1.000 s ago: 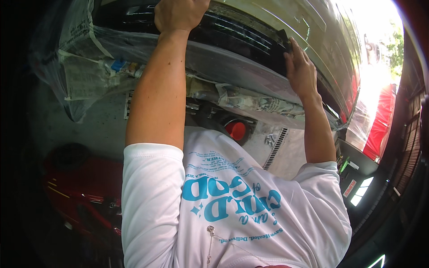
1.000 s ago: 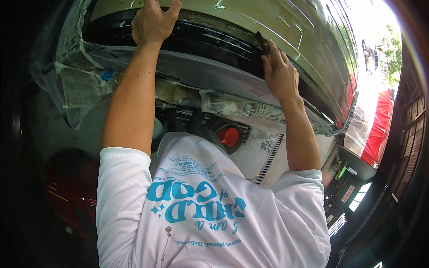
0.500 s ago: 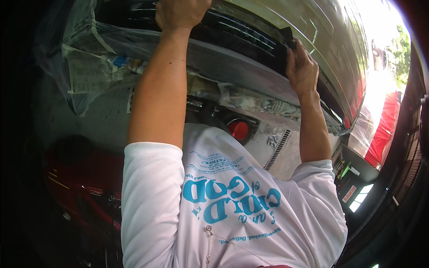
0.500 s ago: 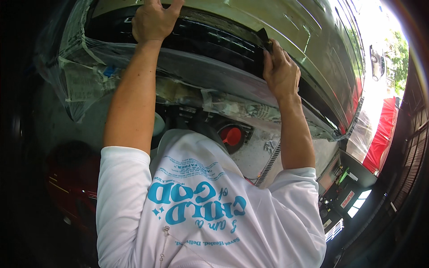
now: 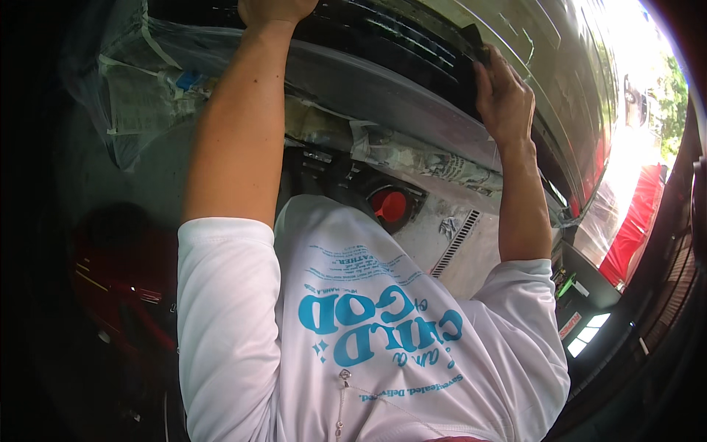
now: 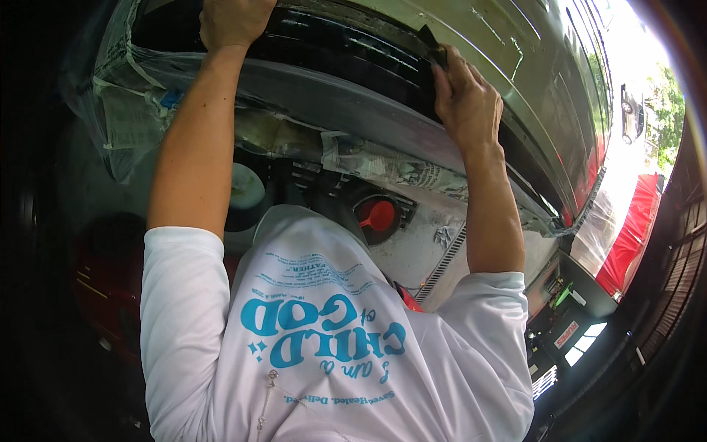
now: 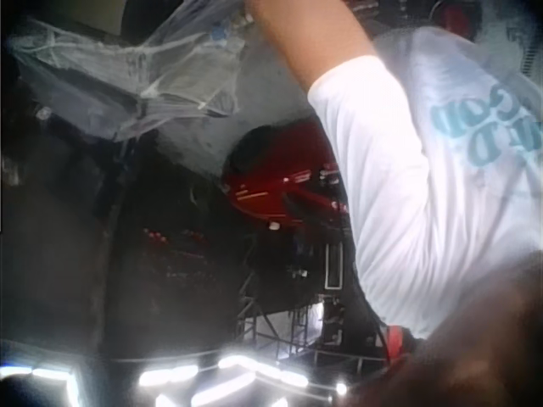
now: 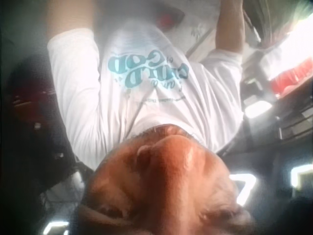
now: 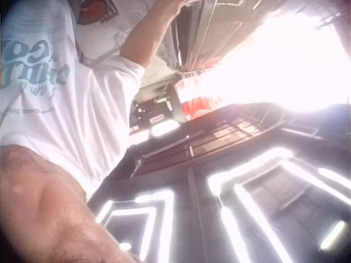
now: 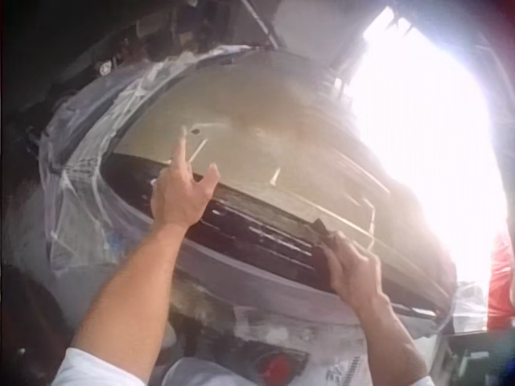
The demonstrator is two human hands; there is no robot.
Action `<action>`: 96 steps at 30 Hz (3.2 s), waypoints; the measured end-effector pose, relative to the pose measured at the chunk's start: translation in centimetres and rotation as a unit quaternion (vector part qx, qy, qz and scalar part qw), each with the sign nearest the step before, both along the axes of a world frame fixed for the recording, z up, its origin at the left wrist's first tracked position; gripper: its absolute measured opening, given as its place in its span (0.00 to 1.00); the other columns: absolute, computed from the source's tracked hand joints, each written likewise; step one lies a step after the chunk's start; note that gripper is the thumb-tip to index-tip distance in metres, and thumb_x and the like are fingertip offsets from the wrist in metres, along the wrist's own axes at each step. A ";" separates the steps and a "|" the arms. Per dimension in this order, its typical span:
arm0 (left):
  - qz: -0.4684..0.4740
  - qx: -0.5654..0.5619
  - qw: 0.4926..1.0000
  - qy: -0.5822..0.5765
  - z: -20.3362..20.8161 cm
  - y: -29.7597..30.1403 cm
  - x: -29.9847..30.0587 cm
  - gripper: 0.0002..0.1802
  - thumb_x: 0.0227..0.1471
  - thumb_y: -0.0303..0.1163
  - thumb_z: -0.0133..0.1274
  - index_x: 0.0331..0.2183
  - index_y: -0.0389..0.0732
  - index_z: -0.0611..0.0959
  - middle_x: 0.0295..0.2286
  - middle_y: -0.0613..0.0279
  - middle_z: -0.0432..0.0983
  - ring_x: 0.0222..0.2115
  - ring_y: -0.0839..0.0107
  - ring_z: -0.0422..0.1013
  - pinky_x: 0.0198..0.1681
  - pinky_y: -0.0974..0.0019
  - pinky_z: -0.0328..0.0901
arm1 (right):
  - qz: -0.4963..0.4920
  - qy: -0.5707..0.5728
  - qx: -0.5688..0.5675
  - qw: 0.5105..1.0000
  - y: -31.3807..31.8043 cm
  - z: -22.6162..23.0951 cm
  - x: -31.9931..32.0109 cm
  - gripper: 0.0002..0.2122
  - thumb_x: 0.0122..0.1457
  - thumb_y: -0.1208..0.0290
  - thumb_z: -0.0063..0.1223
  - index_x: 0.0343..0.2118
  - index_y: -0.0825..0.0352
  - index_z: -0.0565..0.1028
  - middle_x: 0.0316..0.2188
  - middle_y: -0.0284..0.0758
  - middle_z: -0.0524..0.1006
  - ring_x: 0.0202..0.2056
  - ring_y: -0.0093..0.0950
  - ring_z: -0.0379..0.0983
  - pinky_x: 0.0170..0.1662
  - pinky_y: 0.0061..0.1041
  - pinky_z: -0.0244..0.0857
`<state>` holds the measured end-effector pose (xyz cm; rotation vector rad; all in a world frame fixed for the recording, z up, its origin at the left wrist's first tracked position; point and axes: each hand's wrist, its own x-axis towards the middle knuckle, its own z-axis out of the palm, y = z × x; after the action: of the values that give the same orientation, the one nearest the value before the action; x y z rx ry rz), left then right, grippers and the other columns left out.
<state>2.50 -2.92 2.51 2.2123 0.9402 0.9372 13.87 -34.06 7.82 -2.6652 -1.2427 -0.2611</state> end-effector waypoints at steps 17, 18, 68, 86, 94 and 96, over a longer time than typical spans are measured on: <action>0.002 -0.046 0.999 -0.012 -0.1 0.1 -0.3 0.49 0.52 0.50 0.60 0.70 0.46 0.61 0.34 0.38 0.83 0.38 0.41 0.80 0.44 0.43 0.72 | -0.025 0.093 0.021 0.995 0.9 1.3 -1.3 0.14 0.67 0.68 0.56 0.50 0.71 0.76 0.42 0.51 0.81 0.43 0.51 0.80 0.46 0.44 0.72; 0.003 -0.047 0.999 -0.008 0.0 0.1 -0.2 0.49 0.52 0.50 0.60 0.70 0.45 0.61 0.34 0.38 0.83 0.38 0.41 0.80 0.44 0.43 0.72 | -0.027 0.091 0.015 0.995 1.1 1.5 -1.4 0.14 0.67 0.68 0.56 0.50 0.72 0.76 0.43 0.51 0.81 0.43 0.52 0.79 0.47 0.44 0.72; -0.089 -0.108 0.989 0.040 1.2 1.2 -1.2 0.50 0.56 0.48 0.56 0.72 0.41 0.53 0.29 0.36 0.82 0.33 0.38 0.80 0.41 0.42 0.73 | -0.191 0.062 -0.126 0.972 10.6 1.9 -6.4 0.13 0.69 0.59 0.48 0.51 0.58 0.70 0.36 0.56 0.82 0.43 0.60 0.79 0.47 0.55 0.71; -0.089 -0.131 0.986 0.044 1.9 1.5 -1.6 0.44 0.57 0.51 0.55 0.68 0.42 0.64 0.32 0.40 0.83 0.37 0.39 0.80 0.44 0.43 0.72 | -0.273 0.066 -0.027 0.959 7.0 3.2 -6.4 0.20 0.67 0.60 0.50 0.55 0.68 0.70 0.41 0.57 0.82 0.46 0.58 0.79 0.52 0.51 0.70; -0.083 -0.108 0.991 -0.012 0.4 0.7 -0.6 0.44 0.56 0.54 0.53 0.69 0.49 0.60 0.33 0.39 0.84 0.36 0.39 0.81 0.42 0.42 0.74 | -0.268 0.231 0.246 0.902 4.6 7.4 -9.4 0.20 0.65 0.63 0.58 0.55 0.72 0.72 0.25 0.33 0.75 0.21 0.19 0.72 0.22 0.21 0.64; -0.061 -0.127 0.989 0.048 0.2 2.0 -1.6 0.48 0.57 0.56 0.52 0.71 0.51 0.54 0.35 0.39 0.84 0.38 0.38 0.80 0.43 0.40 0.73 | -0.221 0.295 0.344 0.864 4.9 6.3 -8.3 0.18 0.67 0.65 0.56 0.55 0.71 0.72 0.26 0.34 0.76 0.21 0.20 0.73 0.23 0.20 0.64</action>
<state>0.94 -0.93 2.69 2.0854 0.9020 0.6233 5.54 -29.18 14.08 -2.0899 -0.2543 0.0596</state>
